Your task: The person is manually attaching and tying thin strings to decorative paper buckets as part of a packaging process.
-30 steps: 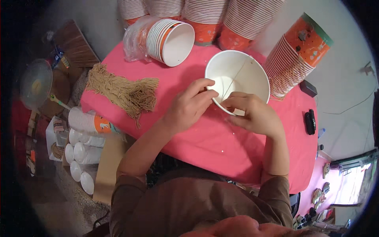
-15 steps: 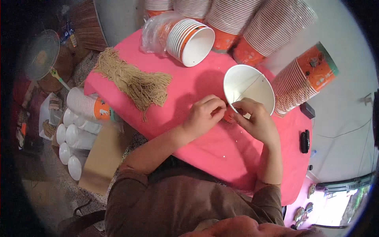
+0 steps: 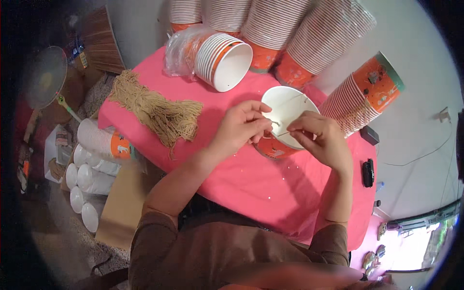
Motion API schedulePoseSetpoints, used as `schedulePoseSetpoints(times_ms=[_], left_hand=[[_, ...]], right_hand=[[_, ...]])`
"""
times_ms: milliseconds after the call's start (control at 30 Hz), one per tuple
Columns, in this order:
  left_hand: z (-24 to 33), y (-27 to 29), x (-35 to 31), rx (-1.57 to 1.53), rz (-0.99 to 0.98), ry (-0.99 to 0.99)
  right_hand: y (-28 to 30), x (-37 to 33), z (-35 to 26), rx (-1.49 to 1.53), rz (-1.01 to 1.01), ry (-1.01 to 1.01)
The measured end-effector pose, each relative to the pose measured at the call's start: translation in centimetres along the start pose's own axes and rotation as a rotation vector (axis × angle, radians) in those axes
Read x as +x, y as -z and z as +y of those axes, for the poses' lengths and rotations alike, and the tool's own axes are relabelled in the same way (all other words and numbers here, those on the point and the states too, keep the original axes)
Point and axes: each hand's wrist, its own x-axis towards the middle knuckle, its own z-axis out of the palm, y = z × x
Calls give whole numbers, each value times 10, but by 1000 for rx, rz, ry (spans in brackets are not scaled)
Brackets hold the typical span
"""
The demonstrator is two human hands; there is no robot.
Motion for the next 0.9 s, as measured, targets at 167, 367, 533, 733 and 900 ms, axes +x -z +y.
schedulePoseSetpoints(times_ms=[167, 367, 533, 733, 900], left_hand=[[-4, -12, 0, 133, 4, 58], [-5, -16, -4, 52, -107, 133], [-4, -10, -5, -73, -53, 184], [-5, -7, -5, -222, -83, 260], [-6, -8, -8, 194, -77, 5]], right_hand=[[-7, 12, 0, 106, 43, 131], [-18, 16, 5, 79, 79, 74], [-19, 3, 9, 182, 148, 43], [-27, 4, 12, 25, 198, 280], [-17, -3, 13, 69, 248, 176]])
